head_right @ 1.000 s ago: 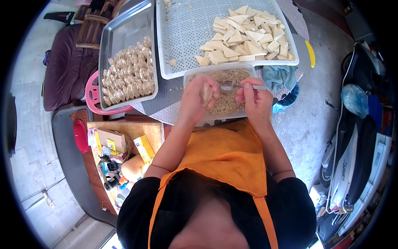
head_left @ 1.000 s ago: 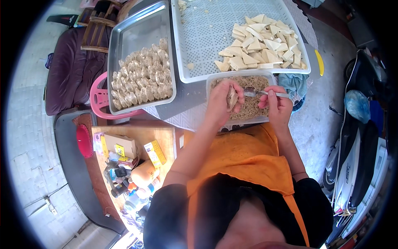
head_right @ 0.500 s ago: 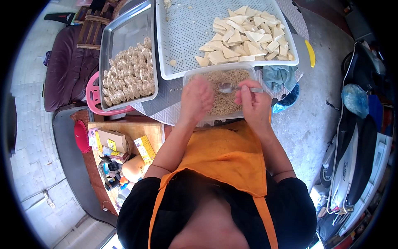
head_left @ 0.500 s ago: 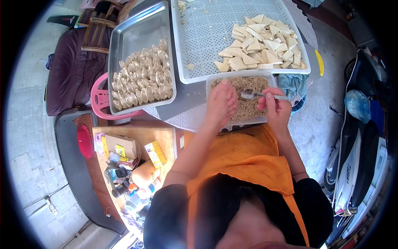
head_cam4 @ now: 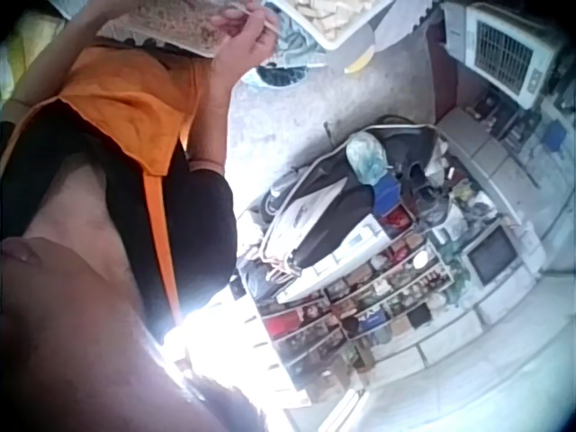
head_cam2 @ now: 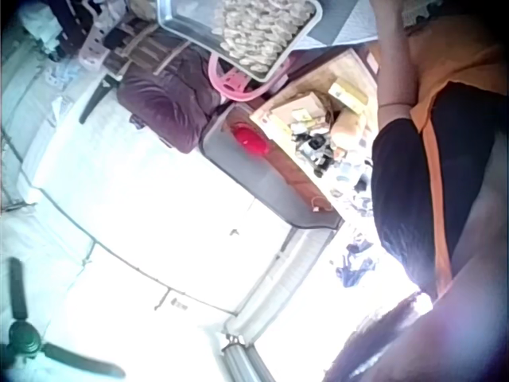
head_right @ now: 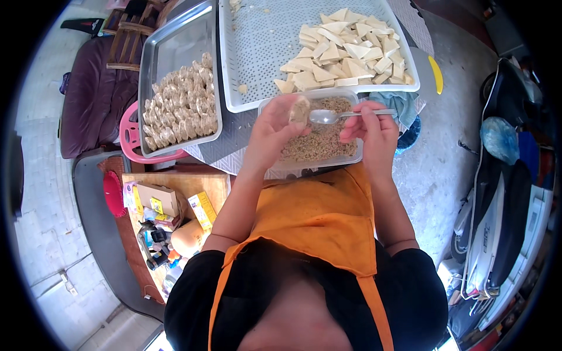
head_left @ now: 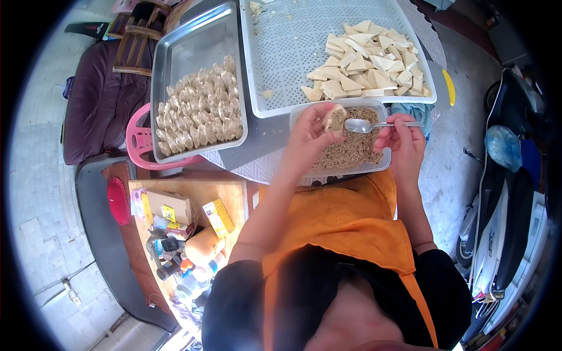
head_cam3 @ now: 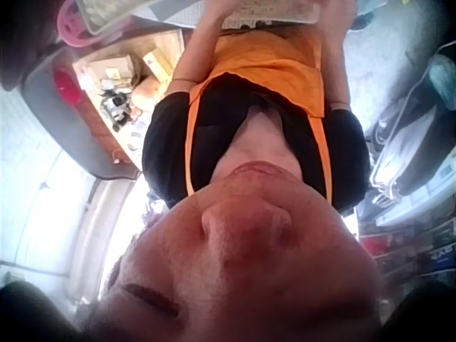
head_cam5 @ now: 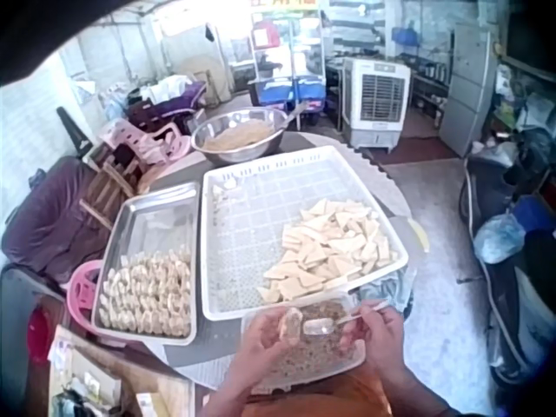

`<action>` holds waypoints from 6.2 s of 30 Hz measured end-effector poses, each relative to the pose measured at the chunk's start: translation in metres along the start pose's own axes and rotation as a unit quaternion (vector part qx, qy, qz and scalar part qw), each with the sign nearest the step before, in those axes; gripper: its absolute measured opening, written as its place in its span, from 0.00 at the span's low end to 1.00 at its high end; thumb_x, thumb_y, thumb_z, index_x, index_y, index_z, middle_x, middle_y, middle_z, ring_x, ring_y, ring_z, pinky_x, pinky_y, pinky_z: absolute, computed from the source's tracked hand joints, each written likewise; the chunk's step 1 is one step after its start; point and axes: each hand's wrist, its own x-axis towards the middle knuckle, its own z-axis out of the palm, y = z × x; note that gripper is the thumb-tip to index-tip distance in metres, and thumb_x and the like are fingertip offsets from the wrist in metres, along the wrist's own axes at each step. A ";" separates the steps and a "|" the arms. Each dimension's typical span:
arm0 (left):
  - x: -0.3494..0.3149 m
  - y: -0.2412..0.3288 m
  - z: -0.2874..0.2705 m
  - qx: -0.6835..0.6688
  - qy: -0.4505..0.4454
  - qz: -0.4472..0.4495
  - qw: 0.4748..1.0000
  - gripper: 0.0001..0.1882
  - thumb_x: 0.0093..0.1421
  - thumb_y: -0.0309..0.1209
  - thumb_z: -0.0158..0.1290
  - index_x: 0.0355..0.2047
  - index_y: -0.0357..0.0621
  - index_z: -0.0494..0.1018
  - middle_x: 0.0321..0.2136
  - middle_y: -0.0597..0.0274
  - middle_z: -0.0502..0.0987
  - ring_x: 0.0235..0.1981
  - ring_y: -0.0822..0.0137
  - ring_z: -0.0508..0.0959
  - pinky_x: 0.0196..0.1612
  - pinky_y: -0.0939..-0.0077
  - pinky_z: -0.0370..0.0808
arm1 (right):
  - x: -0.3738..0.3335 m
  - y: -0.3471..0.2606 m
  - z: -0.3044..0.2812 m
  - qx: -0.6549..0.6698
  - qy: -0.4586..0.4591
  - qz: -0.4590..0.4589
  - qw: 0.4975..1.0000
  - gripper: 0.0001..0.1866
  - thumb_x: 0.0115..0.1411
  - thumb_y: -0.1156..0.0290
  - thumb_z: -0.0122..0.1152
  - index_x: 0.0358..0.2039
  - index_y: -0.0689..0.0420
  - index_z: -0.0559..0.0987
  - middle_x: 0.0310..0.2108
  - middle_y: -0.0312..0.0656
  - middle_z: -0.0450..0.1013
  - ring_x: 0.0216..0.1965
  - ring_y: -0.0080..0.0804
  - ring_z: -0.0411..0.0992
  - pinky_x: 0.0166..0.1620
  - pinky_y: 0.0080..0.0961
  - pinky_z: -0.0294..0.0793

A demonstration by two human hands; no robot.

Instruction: The person fills pieces of dough with a prepared mixture using a spoon and arranges them in a metal tray.

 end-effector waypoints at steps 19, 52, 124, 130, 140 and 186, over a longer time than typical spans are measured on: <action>0.000 -0.005 -0.008 -0.182 0.028 -0.079 0.980 0.10 0.67 0.36 0.40 0.35 0.42 0.65 0.22 0.65 0.68 0.18 0.75 0.66 0.17 0.85 0.61 | 0.002 0.032 0.027 -0.332 -0.258 0.000 0.907 0.10 0.65 0.69 0.46 0.34 0.62 0.73 0.23 0.39 0.74 0.20 0.24 0.74 0.25 0.18 0.72; 0.004 0.000 0.007 -0.150 0.072 -0.081 0.983 0.13 0.66 0.38 0.40 0.35 0.43 0.69 0.23 0.68 0.66 0.19 0.77 0.63 0.18 0.86 0.59 | 0.000 0.009 -0.001 -0.232 -0.055 -0.174 0.955 0.04 0.61 0.78 0.50 0.31 0.64 0.73 0.22 0.38 0.72 0.20 0.20 0.72 0.23 0.15 0.71; 0.072 0.128 -0.446 0.646 0.184 -0.157 0.724 0.18 0.49 0.14 0.39 0.38 0.39 0.73 0.30 0.61 0.73 0.33 0.71 0.70 0.36 0.79 0.67 | -0.002 0.027 0.013 -0.416 -0.104 -0.149 0.891 0.09 0.62 0.77 0.49 0.27 0.67 0.74 0.21 0.40 0.70 0.17 0.21 0.70 0.21 0.16 0.72; 0.063 0.117 -0.464 0.537 0.131 -0.098 0.827 0.26 0.44 0.08 0.34 0.41 0.36 0.72 0.30 0.64 0.72 0.31 0.71 0.69 0.36 0.81 0.66 | -0.004 0.027 0.016 -0.409 -0.102 -0.132 0.897 0.08 0.62 0.76 0.48 0.29 0.66 0.74 0.20 0.39 0.70 0.18 0.21 0.70 0.21 0.17 0.73; 0.081 0.124 -0.435 0.664 0.191 -0.065 0.720 0.23 0.49 0.13 0.39 0.45 0.42 0.72 0.37 0.54 0.76 0.37 0.61 0.75 0.41 0.72 0.71 | -0.003 0.028 0.007 -0.435 -0.096 -0.163 0.880 0.08 0.61 0.75 0.50 0.28 0.65 0.73 0.19 0.37 0.69 0.17 0.19 0.67 0.19 0.16 0.66; 0.114 0.024 -0.079 0.655 -0.014 0.116 0.746 0.11 0.51 0.36 0.58 0.30 0.43 0.75 0.28 0.53 0.76 0.29 0.52 0.76 0.33 0.62 0.71 | -0.003 0.027 0.009 -0.355 -0.096 -0.199 0.908 0.02 0.54 0.77 0.58 0.28 0.62 0.75 0.19 0.43 0.73 0.16 0.31 0.72 0.20 0.23 0.69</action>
